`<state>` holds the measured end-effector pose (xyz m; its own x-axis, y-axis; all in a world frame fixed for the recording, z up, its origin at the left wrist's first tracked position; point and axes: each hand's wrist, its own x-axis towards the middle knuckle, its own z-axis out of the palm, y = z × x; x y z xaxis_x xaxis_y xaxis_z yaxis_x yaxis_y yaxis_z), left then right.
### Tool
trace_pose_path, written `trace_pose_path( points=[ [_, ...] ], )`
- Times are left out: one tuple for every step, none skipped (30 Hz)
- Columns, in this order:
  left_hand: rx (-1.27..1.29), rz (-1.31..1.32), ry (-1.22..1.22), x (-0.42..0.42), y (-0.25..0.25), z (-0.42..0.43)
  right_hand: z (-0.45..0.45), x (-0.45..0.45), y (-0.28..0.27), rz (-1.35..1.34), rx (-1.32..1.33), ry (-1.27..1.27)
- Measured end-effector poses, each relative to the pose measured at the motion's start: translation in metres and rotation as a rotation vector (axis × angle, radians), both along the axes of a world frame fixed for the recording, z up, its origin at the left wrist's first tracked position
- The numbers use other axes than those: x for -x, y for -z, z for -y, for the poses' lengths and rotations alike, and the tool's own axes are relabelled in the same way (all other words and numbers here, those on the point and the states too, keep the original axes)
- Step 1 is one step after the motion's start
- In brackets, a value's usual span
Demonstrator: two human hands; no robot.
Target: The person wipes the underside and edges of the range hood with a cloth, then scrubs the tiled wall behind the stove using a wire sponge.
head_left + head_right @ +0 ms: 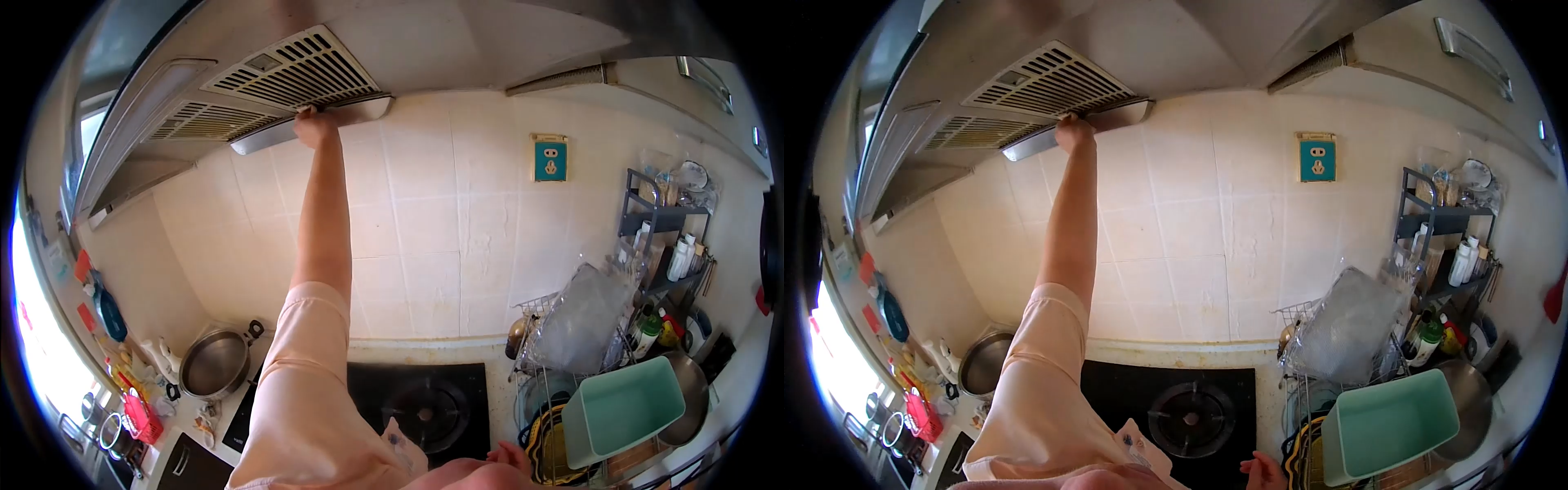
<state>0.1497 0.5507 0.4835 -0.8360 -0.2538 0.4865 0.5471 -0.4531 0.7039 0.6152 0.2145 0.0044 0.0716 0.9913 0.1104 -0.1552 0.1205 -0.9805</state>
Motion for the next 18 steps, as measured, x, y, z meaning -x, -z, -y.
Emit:
trace_pose_path(
  points=[
    [-0.013, -0.024, 0.033, -0.012, 0.001, 0.011, 0.001, -0.002, -0.003, 0.003, 0.066, -0.003],
    [-0.026, -0.047, 0.067, -0.023, 0.001, 0.016, 0.001, -0.003, -0.002, 0.015, 0.051, -0.007],
    [-0.008, -0.036, 0.091, -0.026, 0.000, 0.008, 0.002, -0.005, 0.001, 0.029, 0.039, -0.010],
    [0.079, -0.119, 0.033, -0.042, 0.002, 0.011, 0.004, -0.005, 0.003, 0.042, 0.030, -0.012],
    [0.167, -0.202, -0.026, -0.059, 0.004, 0.014, 0.006, -0.002, 0.003, 0.015, 0.036, 0.003],
    [0.254, -0.282, -0.085, -0.072, 0.006, 0.016, 0.008, 0.002, 0.003, -0.009, 0.044, 0.017],
    [0.287, -0.313, -0.073, -0.073, 0.007, 0.009, 0.009, 0.004, 0.002, -0.035, 0.049, 0.031],
    [0.319, -0.346, -0.061, -0.071, 0.007, -0.001, 0.008, 0.004, 0.001, 0.016, 0.037, 0.005],
    [0.351, -0.380, -0.050, -0.074, 0.006, -0.002, 0.007, 0.004, -0.002, 0.064, 0.027, -0.023],
    [0.268, -0.355, 0.157, -0.077, 0.007, -0.004, 0.007, 0.003, -0.004, 0.114, 0.019, -0.052],
    [0.185, -0.326, 0.364, -0.081, 0.010, -0.006, 0.004, 0.002, -0.002, 0.065, 0.022, -0.048],
    [0.101, -0.298, 0.573, -0.086, 0.011, -0.009, -0.001, 0.005, 0.000, 0.010, 0.025, -0.040],
    [0.066, -0.258, 0.710, -0.091, 0.009, -0.011, -0.003, 0.008, 0.000, -0.047, 0.028, -0.032],
    [0.026, -0.211, 0.843, -0.094, 0.004, -0.013, -0.003, 0.009, -0.003, -0.050, 0.028, -0.041],
    [-0.019, -0.158, 0.974, -0.100, 0.002, -0.010, -0.001, 0.009, -0.009, -0.048, 0.027, -0.050],
    [-0.065, -0.092, 1.068, -0.105, -0.003, -0.008, -0.001, 0.008, -0.013, -0.047, 0.024, -0.059],
    [-0.110, -0.027, 1.163, -0.113, -0.012, -0.006, -0.001, 0.007, -0.013, -0.033, -0.001, -0.047],
    [-0.153, 0.043, 1.257, -0.125, -0.017, 0.002, 0.000, 0.006, -0.012, -0.019, -0.022, -0.035]
  ],
)
